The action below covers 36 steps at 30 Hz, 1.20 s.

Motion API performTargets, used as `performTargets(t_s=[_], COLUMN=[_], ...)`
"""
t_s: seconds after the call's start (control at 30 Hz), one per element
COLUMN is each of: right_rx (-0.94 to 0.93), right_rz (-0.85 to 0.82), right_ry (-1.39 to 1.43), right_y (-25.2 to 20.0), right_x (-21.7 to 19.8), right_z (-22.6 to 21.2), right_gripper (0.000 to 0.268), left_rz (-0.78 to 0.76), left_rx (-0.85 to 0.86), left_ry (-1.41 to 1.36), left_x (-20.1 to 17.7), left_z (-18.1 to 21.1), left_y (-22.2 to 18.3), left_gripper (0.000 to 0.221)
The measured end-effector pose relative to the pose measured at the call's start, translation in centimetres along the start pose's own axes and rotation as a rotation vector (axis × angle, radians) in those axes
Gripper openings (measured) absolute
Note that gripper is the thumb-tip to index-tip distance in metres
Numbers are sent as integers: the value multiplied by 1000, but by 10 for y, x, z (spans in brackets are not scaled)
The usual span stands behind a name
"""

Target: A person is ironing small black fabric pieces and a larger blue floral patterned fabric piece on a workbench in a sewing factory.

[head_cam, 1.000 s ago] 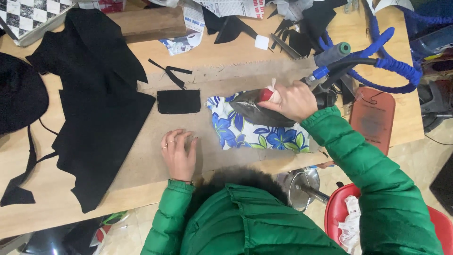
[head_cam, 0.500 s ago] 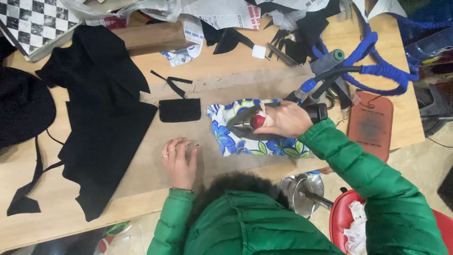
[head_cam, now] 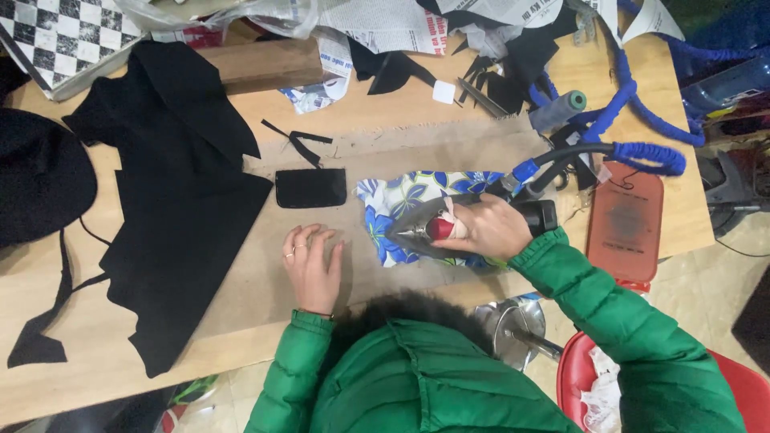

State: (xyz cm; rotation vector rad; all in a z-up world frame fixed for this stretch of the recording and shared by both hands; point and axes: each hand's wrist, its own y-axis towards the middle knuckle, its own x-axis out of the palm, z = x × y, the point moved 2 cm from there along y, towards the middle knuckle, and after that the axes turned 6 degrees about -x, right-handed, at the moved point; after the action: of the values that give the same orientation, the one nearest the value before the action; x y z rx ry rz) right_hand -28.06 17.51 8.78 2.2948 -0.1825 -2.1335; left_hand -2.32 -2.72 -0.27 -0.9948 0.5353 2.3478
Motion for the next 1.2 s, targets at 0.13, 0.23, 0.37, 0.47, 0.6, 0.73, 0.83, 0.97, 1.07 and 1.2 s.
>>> performTargets(t_s=[0.13,0.23,0.37,0.47,0.6,0.73,0.83,0.97,1.07,1.2], right_rx=[61,126,218,248,278,299,343,336,245,208], right_rz=[96,128,177,177,160,22,-120,-193,-230,-274], right_ry=[-143,-199,-254,-272,-339,-168,-25,80,42,68], right_y=[4,2,-10,-10,-4,10,11,12,6,4], right_x=[-11,-8,12,13,25,2,-4,-14,-15,-20], right_z=[-9,-1,24,44,68,63,56,41,29,12], right_gripper=[63,64,64,62,67,71,74,77,72,72], left_rz=[-18,-21,-20,-2,19,3,-23,-64,-66,-11], left_rx=[-18,-6,38,41,72,74,55,28,-13,-16], left_ry=[3,-4,7,-6,-11,-1,19,19,63,26], left_x=[-4,3,2,1,0,5,12,12,13,10], left_z=[-4,-3,-3,-4,1,7,12,31,27,23], left_y=[1,2,0,-2,-5,-10,-16,-20,-25,-28], left_gripper=[21,21,24,23,26,25,25,23,24,27])
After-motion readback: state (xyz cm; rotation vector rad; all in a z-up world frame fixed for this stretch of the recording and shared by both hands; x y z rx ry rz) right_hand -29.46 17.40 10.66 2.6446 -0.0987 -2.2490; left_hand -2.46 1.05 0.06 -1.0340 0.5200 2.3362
